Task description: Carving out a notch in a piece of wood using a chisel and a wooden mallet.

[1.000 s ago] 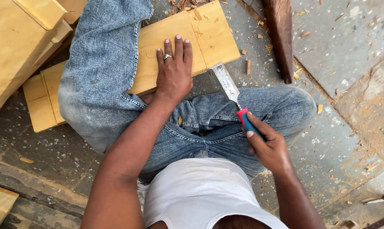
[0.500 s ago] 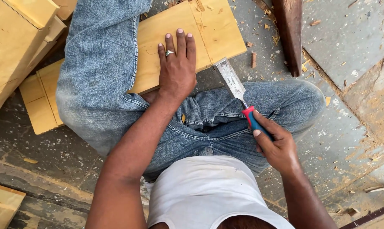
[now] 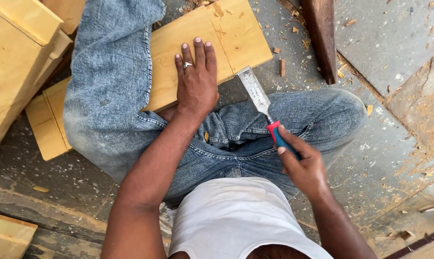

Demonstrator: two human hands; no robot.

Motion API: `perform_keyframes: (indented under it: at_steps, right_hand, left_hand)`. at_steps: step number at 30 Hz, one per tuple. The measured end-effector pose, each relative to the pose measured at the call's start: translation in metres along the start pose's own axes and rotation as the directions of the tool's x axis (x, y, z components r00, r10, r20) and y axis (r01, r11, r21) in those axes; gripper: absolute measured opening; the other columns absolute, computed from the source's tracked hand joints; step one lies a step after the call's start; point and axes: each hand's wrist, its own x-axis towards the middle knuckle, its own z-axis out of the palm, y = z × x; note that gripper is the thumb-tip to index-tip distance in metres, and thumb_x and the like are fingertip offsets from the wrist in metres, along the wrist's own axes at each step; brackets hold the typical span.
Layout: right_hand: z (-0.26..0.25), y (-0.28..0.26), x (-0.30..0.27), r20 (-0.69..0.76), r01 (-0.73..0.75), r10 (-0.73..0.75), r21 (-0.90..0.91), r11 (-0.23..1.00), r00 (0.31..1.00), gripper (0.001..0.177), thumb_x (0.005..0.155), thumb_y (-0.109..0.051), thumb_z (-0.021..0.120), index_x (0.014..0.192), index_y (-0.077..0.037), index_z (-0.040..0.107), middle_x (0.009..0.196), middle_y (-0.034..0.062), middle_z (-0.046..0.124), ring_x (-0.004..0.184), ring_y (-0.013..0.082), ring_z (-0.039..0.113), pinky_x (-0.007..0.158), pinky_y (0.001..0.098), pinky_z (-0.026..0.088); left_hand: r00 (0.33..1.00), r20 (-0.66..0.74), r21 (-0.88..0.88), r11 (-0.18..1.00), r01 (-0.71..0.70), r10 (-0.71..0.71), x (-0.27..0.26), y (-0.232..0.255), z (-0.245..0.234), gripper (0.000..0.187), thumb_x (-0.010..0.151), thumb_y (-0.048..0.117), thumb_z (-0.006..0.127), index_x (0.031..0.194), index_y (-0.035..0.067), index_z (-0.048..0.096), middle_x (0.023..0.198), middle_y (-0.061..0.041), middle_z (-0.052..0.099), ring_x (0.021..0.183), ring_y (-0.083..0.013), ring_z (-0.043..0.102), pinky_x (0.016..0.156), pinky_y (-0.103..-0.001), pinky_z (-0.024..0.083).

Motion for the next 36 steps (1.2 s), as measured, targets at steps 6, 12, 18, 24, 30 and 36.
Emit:
perform_keyframes:
  at_steps: [6, 12, 18, 24, 30, 36]
  right_hand:
    - [0.042, -0.024, 0.03, -0.017, 0.036, -0.035, 0.031, 0.999, 0.999, 0.051, 0.096, -0.016, 0.068, 0.146, -0.018, 0.061, 0.098, 0.0045, 0.071, 0.057, 0.007, 0.055, 0.05, 0.0252, 0.049]
    - [0.019, -0.044, 0.029, 0.009, 0.083, -0.083, -0.033, 0.996, 0.997, 0.051, 0.097, -0.015, 0.064, 0.147, -0.016, 0.057, 0.096, 0.0005, 0.069, 0.057, 0.0074, 0.057, 0.05, 0.0251, 0.051]
    - [-0.002, 0.0, -0.007, 0.034, 0.162, -0.16, -0.066, 0.985, 0.986, 0.051, 0.096, -0.009, 0.063, 0.147, -0.011, 0.059, 0.093, 0.0039, 0.063, 0.061, 0.0075, 0.057, 0.052, 0.0245, 0.051]
    - [0.009, -0.022, -0.015, 0.034, 0.133, -0.131, -0.075, 0.988, 0.991, 0.05, 0.096, -0.008, 0.062, 0.146, -0.011, 0.058, 0.097, 0.0023, 0.065, 0.063, 0.0068, 0.058, 0.052, 0.0242, 0.052]
    - [0.016, -0.027, -0.014, -0.001, 0.103, -0.103, -0.085, 0.991, 0.995, 0.049, 0.096, -0.01, 0.064, 0.145, -0.013, 0.061, 0.09, 0.0044, 0.063, 0.058, 0.0087, 0.057, 0.05, 0.0259, 0.049]
    - [0.025, -0.034, 0.003, -0.018, 0.049, -0.051, -0.083, 0.995, 0.999, 0.049, 0.096, -0.011, 0.064, 0.144, -0.014, 0.06, 0.092, 0.0035, 0.066, 0.059, 0.0083, 0.056, 0.05, 0.0269, 0.05]
  left_hand:
    - [0.997, -0.072, 0.037, 0.999, -0.002, 0.004, -0.006, -0.002, 0.006, 0.085, 0.084, 0.007, 0.068, 0.157, -0.007, 0.028, 0.161, -0.033, 0.027, 0.146, -0.0579, 0.031, 0.12, -0.068, 0.026]
    - [0.998, -0.065, 0.044, 0.999, 0.014, -0.011, -0.005, 0.002, 0.007, 0.081, 0.085, 0.01, 0.066, 0.156, -0.007, 0.028, 0.16, -0.033, 0.028, 0.143, -0.0584, 0.033, 0.116, -0.071, 0.026]
    - [0.999, -0.037, 0.058, 0.998, 0.013, -0.011, -0.003, 0.002, 0.006, 0.079, 0.085, 0.008, 0.064, 0.155, -0.008, 0.029, 0.158, -0.034, 0.029, 0.143, -0.0578, 0.033, 0.117, -0.071, 0.027]
    - [0.996, -0.09, 0.074, 0.997, -0.008, 0.015, -0.004, 0.0, 0.014, 0.077, 0.088, 0.008, 0.065, 0.155, -0.007, 0.03, 0.159, -0.034, 0.028, 0.143, -0.0596, 0.032, 0.116, -0.072, 0.026]
    - [0.996, -0.091, 0.074, 0.997, 0.0, 0.006, 0.001, -0.002, 0.012, 0.08, 0.085, 0.007, 0.064, 0.156, -0.008, 0.03, 0.16, -0.035, 0.028, 0.142, -0.0604, 0.033, 0.116, -0.071, 0.027]
    - [0.99, -0.139, 0.099, 0.995, 0.013, 0.001, 0.002, -0.004, 0.015, 0.074, 0.092, 0.009, 0.062, 0.157, -0.007, 0.03, 0.162, -0.033, 0.029, 0.144, -0.0597, 0.034, 0.119, -0.069, 0.026]
